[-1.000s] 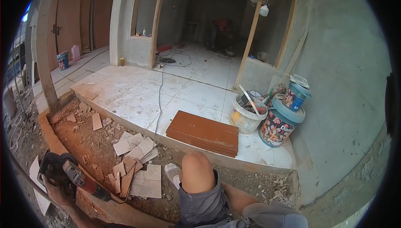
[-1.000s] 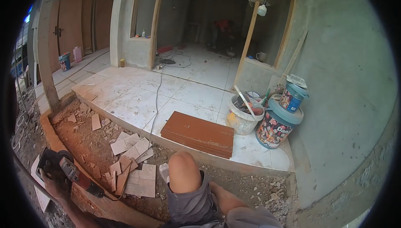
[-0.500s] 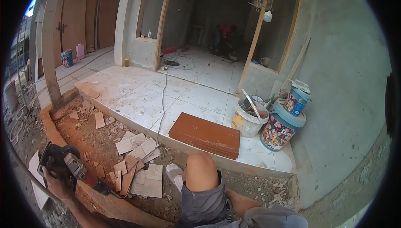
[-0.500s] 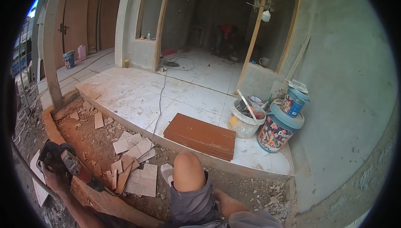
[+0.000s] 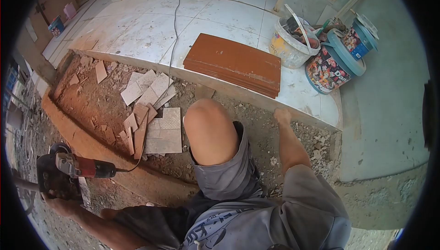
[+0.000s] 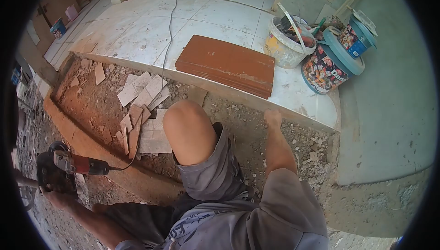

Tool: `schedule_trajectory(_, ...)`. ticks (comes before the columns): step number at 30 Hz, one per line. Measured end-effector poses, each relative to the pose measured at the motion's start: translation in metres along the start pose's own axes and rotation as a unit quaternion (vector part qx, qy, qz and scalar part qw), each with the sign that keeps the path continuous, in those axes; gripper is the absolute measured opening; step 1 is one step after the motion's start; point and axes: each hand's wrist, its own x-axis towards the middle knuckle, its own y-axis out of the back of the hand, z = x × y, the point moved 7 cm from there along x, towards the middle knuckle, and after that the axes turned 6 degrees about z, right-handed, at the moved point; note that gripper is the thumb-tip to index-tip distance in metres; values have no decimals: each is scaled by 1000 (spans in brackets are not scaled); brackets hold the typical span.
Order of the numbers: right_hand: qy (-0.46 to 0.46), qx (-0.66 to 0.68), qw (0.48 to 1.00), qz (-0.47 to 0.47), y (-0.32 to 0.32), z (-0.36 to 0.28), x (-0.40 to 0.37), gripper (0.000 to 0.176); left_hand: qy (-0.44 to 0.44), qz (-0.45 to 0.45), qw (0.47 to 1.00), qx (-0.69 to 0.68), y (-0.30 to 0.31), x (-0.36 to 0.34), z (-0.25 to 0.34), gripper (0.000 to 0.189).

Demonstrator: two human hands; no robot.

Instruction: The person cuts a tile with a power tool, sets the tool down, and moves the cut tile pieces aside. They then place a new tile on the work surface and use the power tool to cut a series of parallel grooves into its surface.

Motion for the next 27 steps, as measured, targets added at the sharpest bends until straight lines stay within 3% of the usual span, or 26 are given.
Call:
schedule_trajectory(1,3,46,997,66,4,-2,8,52,-4,-4,1000,6,-4,-5,5,43)
schedule_trajectory(2,-8,57,997,48,1,-3,21,54,-5,-12,1000,-24,-7,-9,7,27)
schedule_trajectory(4,-15,76,996,40,1,-10,41,58,-6,-25,998,-49,-8,-5,2,26)
schedule_trajectory(6,-15,82,995,47,-1,-18,58,59,-59,-45,997,-23,-10,5,5,28)
schedule_trajectory(10,-16,77,996,32,-8,-31,87,57,-60,-21,998,-21,-17,-28,15,28)
schedule_trajectory(15,-31,69,997,14,-24,-42,110,52,-24,-99,994,-42,-18,-1,3,22)
schedule_trajectory(19,-35,53,998,9,-17,-61,101,51,-54,-77,995,-29,-24,-13,13,31)
schedule_trajectory(24,-101,183,978,0,-27,-60,107,52,-28,-28,998,-47,-13,1,2,33)
schedule_trajectory(26,-33,47,998,23,-32,-55,122,51,-36,-22,998,-43,-16,-4,6,34)
schedule_trajectory(27,-30,47,998,22,-33,-54,123,51,-39,-25,998,-40,-18,-9,7,35)
